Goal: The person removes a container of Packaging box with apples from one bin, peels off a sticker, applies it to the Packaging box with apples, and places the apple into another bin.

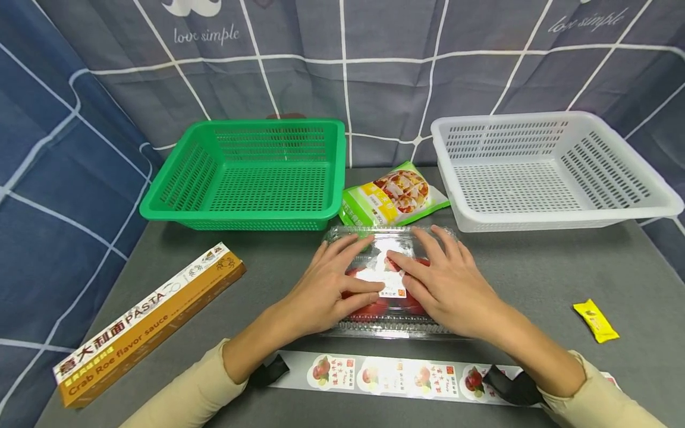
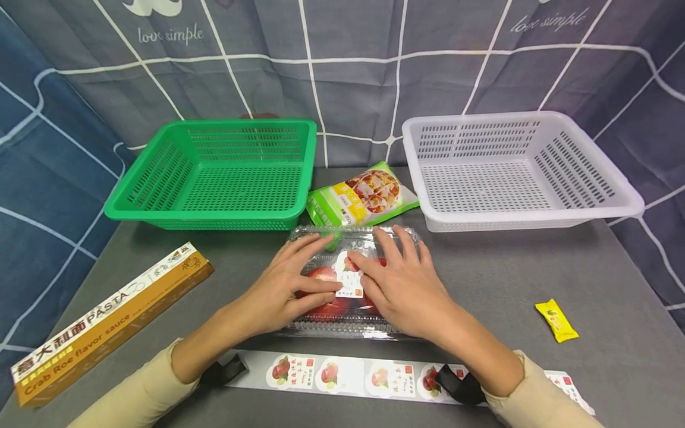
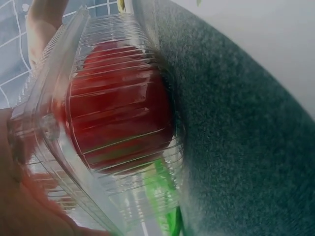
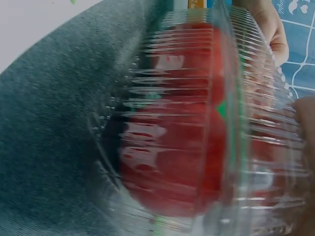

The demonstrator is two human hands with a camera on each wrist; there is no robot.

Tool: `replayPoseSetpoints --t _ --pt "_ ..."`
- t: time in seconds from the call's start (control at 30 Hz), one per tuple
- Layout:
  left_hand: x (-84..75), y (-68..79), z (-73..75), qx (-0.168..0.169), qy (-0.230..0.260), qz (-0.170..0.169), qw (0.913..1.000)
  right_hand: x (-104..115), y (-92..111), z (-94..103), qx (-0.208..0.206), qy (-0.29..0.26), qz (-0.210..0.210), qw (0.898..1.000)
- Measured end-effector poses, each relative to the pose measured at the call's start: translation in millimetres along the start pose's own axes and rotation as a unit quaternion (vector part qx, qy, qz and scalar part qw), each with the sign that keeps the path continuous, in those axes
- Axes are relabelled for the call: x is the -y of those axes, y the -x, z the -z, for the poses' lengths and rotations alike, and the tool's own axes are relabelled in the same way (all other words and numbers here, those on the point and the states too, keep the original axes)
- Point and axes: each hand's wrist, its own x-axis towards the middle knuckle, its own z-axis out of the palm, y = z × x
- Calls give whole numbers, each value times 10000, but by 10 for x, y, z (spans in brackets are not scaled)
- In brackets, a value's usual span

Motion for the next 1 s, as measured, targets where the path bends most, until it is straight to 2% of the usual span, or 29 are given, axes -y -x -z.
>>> replayPoseSetpoints --t 0.3,0.43,0.67,0.87,1.0 --pt "24 4 21 52 70 -504 9987 3 9 -5 -246 -328 -258 9988" --pt "33 8 5 85 77 -479 9988 -6 15 -20 -305 -465 -282 9981" --pt "51 31 -25 -282 413 -391 9980 -40 33 -45 -578 -764 -229 9951" --pt "55 41 -34 -284 317 -409 9983 -58 53 -61 -829 -997 -179 9914" --pt "44 52 -40 -283 318 -308 9986 -60 63 -73 -870 -1104 -204 9899"
